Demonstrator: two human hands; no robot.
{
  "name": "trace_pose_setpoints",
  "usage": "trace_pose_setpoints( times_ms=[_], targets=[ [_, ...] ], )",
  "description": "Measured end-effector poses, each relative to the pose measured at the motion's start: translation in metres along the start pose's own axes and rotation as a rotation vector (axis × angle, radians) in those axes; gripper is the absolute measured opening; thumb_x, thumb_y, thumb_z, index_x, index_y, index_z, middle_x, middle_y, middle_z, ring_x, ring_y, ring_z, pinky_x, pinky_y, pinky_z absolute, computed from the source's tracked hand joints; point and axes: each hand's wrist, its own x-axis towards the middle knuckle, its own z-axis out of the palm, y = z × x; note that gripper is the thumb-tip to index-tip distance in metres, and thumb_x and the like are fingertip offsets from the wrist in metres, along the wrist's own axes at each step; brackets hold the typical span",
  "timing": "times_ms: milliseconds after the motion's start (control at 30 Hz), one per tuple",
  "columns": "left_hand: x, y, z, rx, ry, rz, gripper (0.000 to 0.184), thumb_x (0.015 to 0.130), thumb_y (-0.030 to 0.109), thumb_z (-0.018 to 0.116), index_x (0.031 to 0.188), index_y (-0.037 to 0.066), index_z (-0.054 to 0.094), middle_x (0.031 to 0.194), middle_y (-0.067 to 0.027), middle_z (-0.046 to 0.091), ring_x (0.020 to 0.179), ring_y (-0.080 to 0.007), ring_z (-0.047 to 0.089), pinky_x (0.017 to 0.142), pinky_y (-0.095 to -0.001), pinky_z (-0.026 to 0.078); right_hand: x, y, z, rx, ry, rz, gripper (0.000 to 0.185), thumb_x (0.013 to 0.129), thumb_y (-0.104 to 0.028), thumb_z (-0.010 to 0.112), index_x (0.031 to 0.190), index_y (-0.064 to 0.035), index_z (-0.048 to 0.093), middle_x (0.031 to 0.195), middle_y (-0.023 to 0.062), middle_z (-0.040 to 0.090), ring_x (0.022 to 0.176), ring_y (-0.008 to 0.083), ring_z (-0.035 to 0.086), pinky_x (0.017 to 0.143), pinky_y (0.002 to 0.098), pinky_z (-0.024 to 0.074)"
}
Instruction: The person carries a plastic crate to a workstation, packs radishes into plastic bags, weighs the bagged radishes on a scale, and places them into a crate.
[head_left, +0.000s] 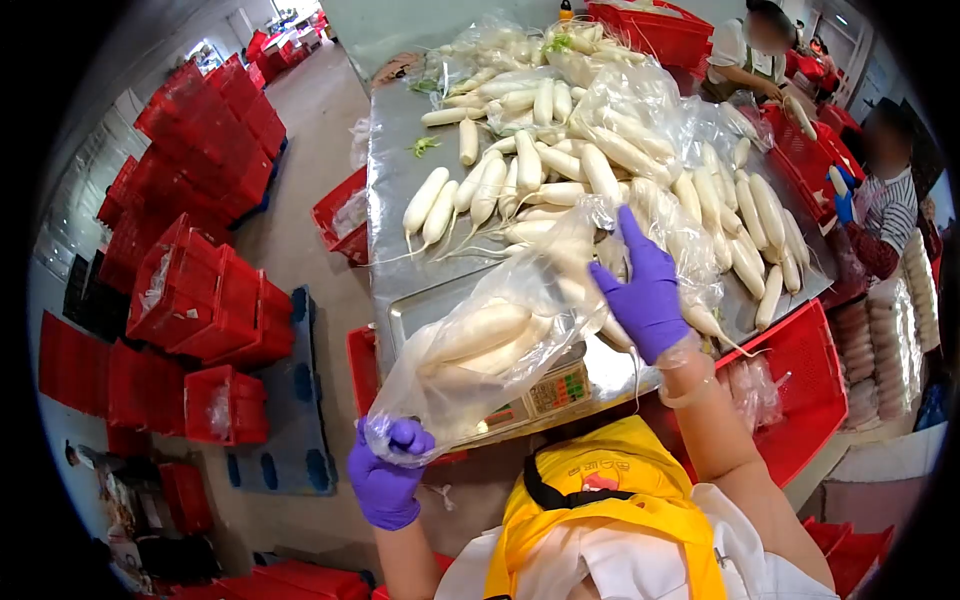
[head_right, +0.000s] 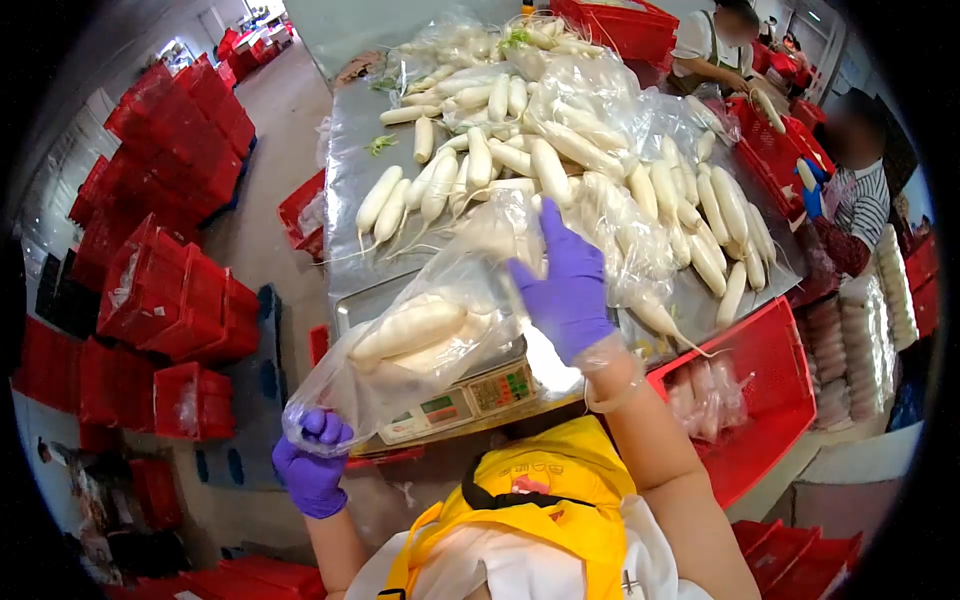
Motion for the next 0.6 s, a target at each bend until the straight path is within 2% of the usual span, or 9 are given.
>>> trace_pose_setpoints(
  times_ms=[67, 133, 167, 267, 300, 333, 467, 533, 600],
  targets=[
    [-0.003, -0.002, 0.0, -0.05, -0.017, -0.007, 0.024, 0.093, 0.019, 0.047, 0.103, 0.001, 0.061, 0.096, -0.0174, 0.061, 0.076, -0.0251, 0.05, 0.072, -0.0401, 0.043, -0.007, 0.024, -0.007, 0.012, 0.09, 0.07, 0.047, 0.087, -0.024, 0.069, 0.123, 0.0033, 0.058, 0.103, 0.0157, 0.069, 0.092, 0.0281, 0.066, 0.084, 0.0332, 0.0507],
    [-0.003, 0.001, -0.011, -0.134, 0.162, -0.06, 0.029, 0.094, 0.019, 0.046, 0.108, -0.001, 0.06, 0.104, -0.0203, 0.063, 0.076, -0.0263, 0.051, 0.072, -0.0407, 0.044, -0.015, 0.027, -0.018, 0.312, -0.025, 0.22, 0.038, 0.089, -0.02, 0.066, 0.118, 0.0023, 0.06, 0.103, 0.0133, 0.07, 0.091, 0.0242, 0.066, 0.083, 0.0319, 0.0511],
    [-0.002, 0.0, -0.014, -0.232, 0.129, -0.111, 0.045, 0.09, 0.013, 0.045, 0.132, -0.003, 0.048, 0.134, -0.0213, 0.053, 0.075, -0.0217, 0.052, 0.068, -0.0387, 0.046, -0.015, 0.021, -0.027, 0.613, -0.127, 0.361, 0.028, 0.091, -0.016, 0.064, 0.114, 0.0013, 0.063, 0.102, 0.011, 0.07, 0.09, 0.0204, 0.067, 0.083, 0.0306, 0.0515],
    [0.013, -0.008, 0.018, -0.151, 0.171, -0.17, 0.033, 0.095, 0.017, 0.048, 0.118, -0.005, 0.057, 0.136, -0.0269, 0.049, 0.07, -0.0185, 0.055, 0.059, -0.0287, 0.047, -0.015, -0.012, -0.055, 0.972, -0.466, 0.468, 0.021, 0.093, -0.009, 0.06, 0.111, 0.0015, 0.064, 0.104, 0.0073, 0.07, 0.089, 0.0136, 0.066, 0.084, 0.0287, 0.0512],
    [0.017, -0.008, 0.022, -0.142, 0.113, -0.202, 0.03, 0.094, 0.014, 0.049, 0.117, -0.003, 0.057, 0.142, -0.027, 0.043, 0.065, -0.0123, 0.055, 0.054, -0.0217, 0.045, -0.015, -0.019, -0.058, 0.96, -0.588, 0.331, 0.021, 0.093, -0.009, 0.06, 0.11, 0.0011, 0.065, 0.106, 0.0083, 0.069, 0.083, 0.0126, 0.065, 0.081, 0.0268, 0.0509],
    [0.02, -0.009, 0.018, -0.137, 0.104, -0.207, 0.03, 0.094, 0.014, 0.049, 0.117, -0.003, 0.057, 0.142, -0.027, 0.043, 0.065, -0.0123, 0.055, 0.054, -0.0217, 0.045, -0.018, -0.028, -0.06, 0.946, -0.597, 0.377, 0.02, 0.093, -0.011, 0.059, 0.107, 0.0023, 0.065, 0.102, 0.0079, 0.069, 0.082, 0.0121, 0.062, 0.079, 0.025, 0.0495],
    [0.033, -0.015, 0.041, 0.923, 0.025, -0.074, 0.02, 0.094, 0.014, 0.053, 0.108, 0.001, 0.061, 0.134, -0.0315, 0.049, 0.065, -0.0097, 0.055, 0.054, -0.0197, 0.046, -0.012, -0.016, -0.04, 1.026, -0.633, 0.33, 0.023, 0.091, -0.013, 0.057, 0.107, 0.0023, 0.064, 0.098, 0.0068, 0.067, 0.091, 0.0138, 0.063, 0.082, 0.0272, 0.0494],
    [0.045, -0.015, 0.044, 0.285, 0.001, -0.244, 0.019, 0.094, 0.015, 0.054, 0.106, 0.002, 0.06, 0.127, -0.0312, 0.054, 0.066, -0.0106, 0.057, 0.059, -0.021, 0.048, -0.008, -0.008, -0.03, 1.061, -0.631, 0.291, 0.025, 0.089, -0.013, 0.056, 0.108, 0.0019, 0.065, 0.097, 0.0066, 0.067, 0.096, 0.0149, 0.063, 0.086, 0.0291, 0.0497],
    [0.057, -0.016, 0.049, 0.417, -0.062, -0.198, 0.02, 0.094, 0.017, 0.053, 0.103, 0.0, 0.06, 0.122, -0.0285, 0.058, 0.068, -0.0122, 0.058, 0.063, -0.024, 0.05, -0.003, -0.006, -0.028, 1.236, -0.528, 0.317, 0.023, 0.093, -0.017, 0.059, 0.106, 0.0019, 0.063, 0.099, 0.0068, 0.067, 0.091, 0.0125, 0.062, 0.083, 0.027, 0.0494]
  ],
)
